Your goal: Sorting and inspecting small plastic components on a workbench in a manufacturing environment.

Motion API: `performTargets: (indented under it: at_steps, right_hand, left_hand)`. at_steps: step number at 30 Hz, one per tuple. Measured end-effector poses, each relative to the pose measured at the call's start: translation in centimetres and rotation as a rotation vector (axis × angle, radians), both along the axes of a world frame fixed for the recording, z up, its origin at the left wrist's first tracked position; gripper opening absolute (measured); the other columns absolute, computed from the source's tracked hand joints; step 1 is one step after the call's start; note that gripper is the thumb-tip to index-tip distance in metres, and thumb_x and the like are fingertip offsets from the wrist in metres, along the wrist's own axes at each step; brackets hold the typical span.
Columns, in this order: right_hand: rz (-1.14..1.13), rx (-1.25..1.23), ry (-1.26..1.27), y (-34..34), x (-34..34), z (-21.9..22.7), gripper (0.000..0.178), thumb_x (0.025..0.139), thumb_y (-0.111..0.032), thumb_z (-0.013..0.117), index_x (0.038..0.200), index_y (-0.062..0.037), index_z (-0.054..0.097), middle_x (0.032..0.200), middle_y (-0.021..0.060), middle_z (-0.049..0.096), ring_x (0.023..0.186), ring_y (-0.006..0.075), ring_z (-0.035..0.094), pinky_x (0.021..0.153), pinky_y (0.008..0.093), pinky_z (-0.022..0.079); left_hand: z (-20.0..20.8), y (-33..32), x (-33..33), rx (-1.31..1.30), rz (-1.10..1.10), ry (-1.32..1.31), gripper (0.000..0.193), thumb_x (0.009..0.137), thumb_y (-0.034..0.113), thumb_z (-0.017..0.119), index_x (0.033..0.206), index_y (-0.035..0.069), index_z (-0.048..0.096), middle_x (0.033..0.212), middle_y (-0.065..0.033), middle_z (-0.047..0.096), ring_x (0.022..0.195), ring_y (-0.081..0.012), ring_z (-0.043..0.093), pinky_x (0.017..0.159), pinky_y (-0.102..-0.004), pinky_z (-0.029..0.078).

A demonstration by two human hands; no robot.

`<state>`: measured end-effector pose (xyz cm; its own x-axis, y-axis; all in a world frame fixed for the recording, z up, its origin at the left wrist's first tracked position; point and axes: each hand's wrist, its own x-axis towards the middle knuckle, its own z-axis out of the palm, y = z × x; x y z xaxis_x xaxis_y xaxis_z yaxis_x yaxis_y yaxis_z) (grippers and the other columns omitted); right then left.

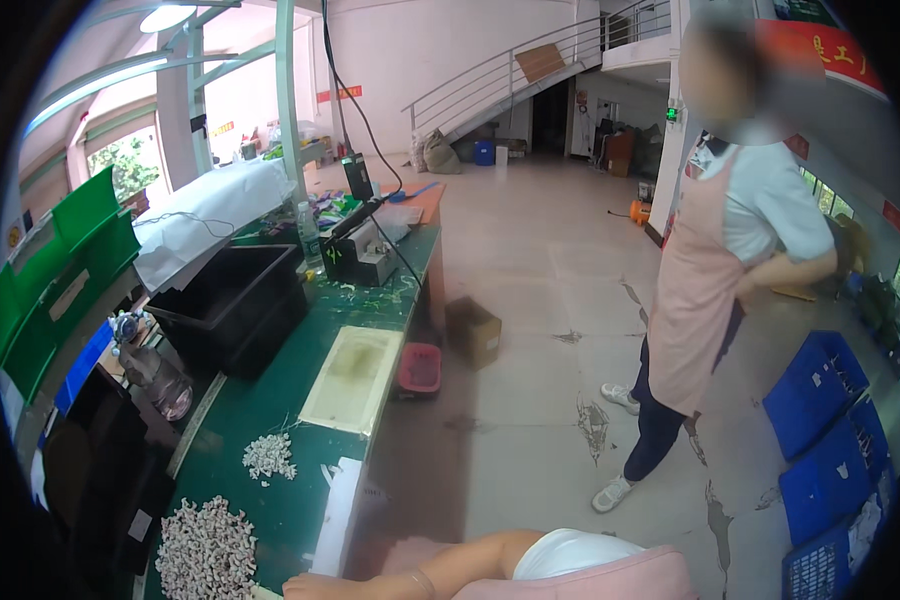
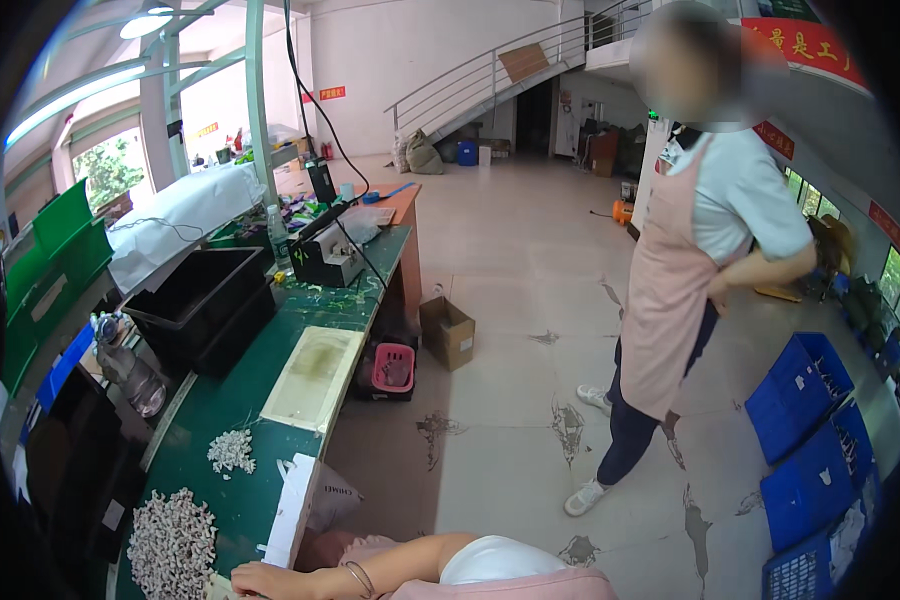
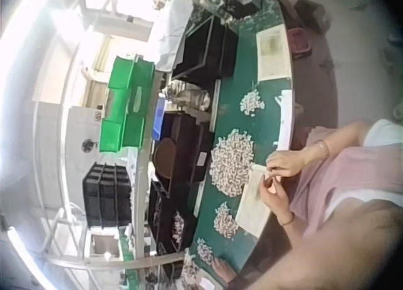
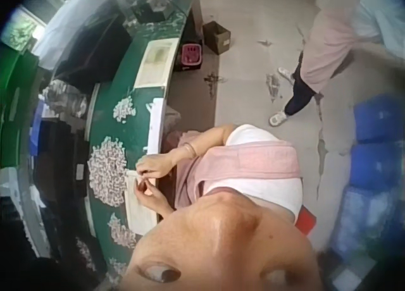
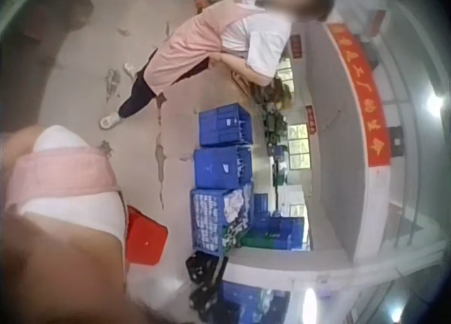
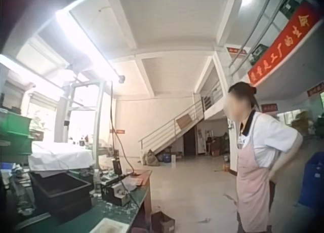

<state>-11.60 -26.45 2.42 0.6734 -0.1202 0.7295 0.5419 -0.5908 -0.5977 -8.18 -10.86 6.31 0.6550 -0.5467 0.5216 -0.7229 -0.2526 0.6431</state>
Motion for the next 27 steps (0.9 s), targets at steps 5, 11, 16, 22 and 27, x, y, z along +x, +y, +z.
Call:
performTargets:
  at_steps: [5, 11, 16, 22, 27]
  right_hand:
    - [0.063, 0.120, 0.031, 0.1, 0.1, -0.9, 0.018, 0.091, -0.018, 0.061, 0.086, -0.0018, 0.059, 0.079, 0.0165, 0.057, 0.073, 0.0359, 0.058, 0.063, 0.0419, 0.046]
    - [0.145, 0.156, 0.104, -0.6, -0.2, -1.1, 0.018, 0.091, -0.018, 0.059, 0.085, -0.0020, 0.057, 0.081, 0.0153, 0.055, 0.077, 0.0344, 0.056, 0.069, 0.0420, 0.044]
    - [0.159, 0.115, 0.033, -0.1, 0.3, -0.1, 0.016, 0.089, -0.017, 0.058, 0.085, -0.0017, 0.054, 0.083, 0.0158, 0.053, 0.079, 0.0348, 0.054, 0.072, 0.0436, 0.043]
    - [-0.070, -0.090, 0.137, -2.7, 1.5, -3.7, 0.015, 0.085, -0.017, 0.057, 0.084, -0.0024, 0.053, 0.083, 0.0182, 0.051, 0.078, 0.0382, 0.049, 0.071, 0.0483, 0.039]
    - [-0.244, -0.379, 0.386, -5.2, 5.5, -2.2, 0.014, 0.082, -0.014, 0.066, 0.086, -0.0051, 0.056, 0.082, 0.0124, 0.058, 0.081, 0.0329, 0.058, 0.070, 0.0474, 0.042]
  left_hand:
    - [-0.2, -0.3, -0.2, -0.069, 0.002, 0.033, 0.032, 0.092, 0.010, 0.066, 0.117, -0.008, 0.057, 0.093, -0.0186, 0.065, 0.082, -0.0271, 0.064, 0.077, -0.0346, 0.053]
    - [-1.2, -0.8, -0.3, -0.097, -0.034, 0.047, 0.034, 0.092, 0.011, 0.066, 0.118, -0.008, 0.055, 0.094, -0.0182, 0.064, 0.084, -0.0261, 0.063, 0.078, -0.0344, 0.052]
    - [-0.9, -0.4, -0.5, -0.133, -0.003, 0.213, 0.036, 0.092, 0.011, 0.066, 0.120, -0.007, 0.054, 0.096, -0.0164, 0.063, 0.085, -0.0233, 0.061, 0.078, -0.0333, 0.051]
    - [-2.3, -1.0, 0.8, 0.053, 0.050, 0.285, 0.032, 0.088, 0.002, 0.060, 0.120, -0.001, 0.056, 0.087, -0.0099, 0.062, 0.080, -0.0199, 0.058, 0.079, -0.0326, 0.047]
    - [-2.6, 3.2, 1.6, 0.080, 0.150, 0.178, 0.022, 0.086, -0.001, 0.063, 0.108, -0.001, 0.063, 0.087, -0.0124, 0.065, 0.079, -0.0214, 0.064, 0.073, -0.0308, 0.050]
